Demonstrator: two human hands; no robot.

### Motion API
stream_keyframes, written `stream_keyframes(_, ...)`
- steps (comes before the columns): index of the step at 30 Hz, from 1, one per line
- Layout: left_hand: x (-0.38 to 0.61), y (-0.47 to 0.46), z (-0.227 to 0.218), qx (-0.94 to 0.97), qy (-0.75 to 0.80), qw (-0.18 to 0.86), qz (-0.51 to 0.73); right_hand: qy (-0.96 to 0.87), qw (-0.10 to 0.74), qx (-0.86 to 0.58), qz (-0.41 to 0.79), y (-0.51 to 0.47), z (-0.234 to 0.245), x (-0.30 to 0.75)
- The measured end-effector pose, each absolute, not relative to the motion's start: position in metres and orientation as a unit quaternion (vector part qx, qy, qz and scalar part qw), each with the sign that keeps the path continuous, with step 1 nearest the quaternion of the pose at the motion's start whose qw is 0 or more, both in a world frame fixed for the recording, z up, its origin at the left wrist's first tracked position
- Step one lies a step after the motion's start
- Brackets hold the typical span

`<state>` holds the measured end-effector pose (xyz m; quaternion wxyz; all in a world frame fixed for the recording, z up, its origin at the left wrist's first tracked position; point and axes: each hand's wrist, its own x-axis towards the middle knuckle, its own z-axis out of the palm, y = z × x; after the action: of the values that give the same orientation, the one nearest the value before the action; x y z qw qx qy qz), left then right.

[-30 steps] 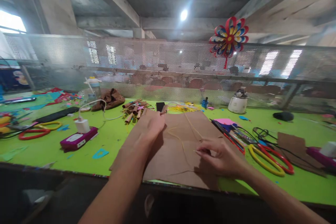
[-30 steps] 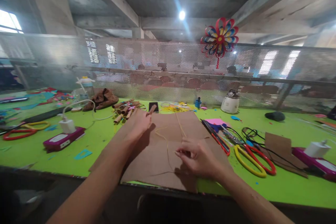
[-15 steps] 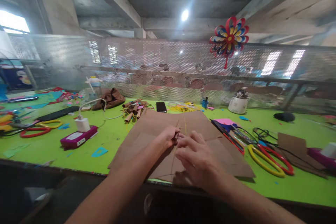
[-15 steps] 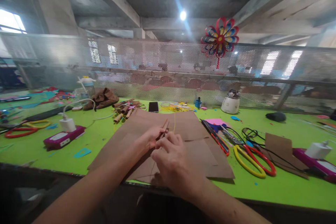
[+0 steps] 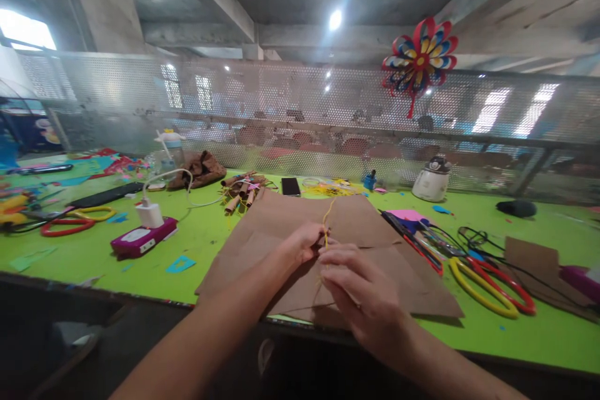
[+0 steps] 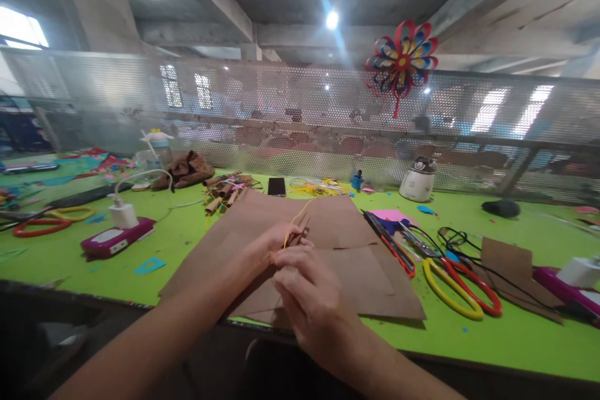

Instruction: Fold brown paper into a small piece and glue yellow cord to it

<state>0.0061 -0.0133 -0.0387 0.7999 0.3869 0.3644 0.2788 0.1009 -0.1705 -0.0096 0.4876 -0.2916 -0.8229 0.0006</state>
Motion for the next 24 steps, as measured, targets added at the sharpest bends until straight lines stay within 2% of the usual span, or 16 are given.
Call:
stream_keyframes(4, 0.001, -0.017, -0.029, 0.371, 0.363, 0.825, 0.224, -0.836, 0.457, -0.3, 0.045, -0.177, -0.024, 0.092)
stream_keyframes(12, 0.0, -0.014, -0.029, 0.347, 0.372, 0.818, 0.268, -0.851, 0.411, -0.318, 0.073, -0.186, -0.037, 0.087)
stream_keyframes(24, -0.001, -0.018, -0.019, 0.339, 0.336, 0.826, 0.298, -0.883, 0.39, -0.25, 0.073, -0.191, -0.076, 0.071)
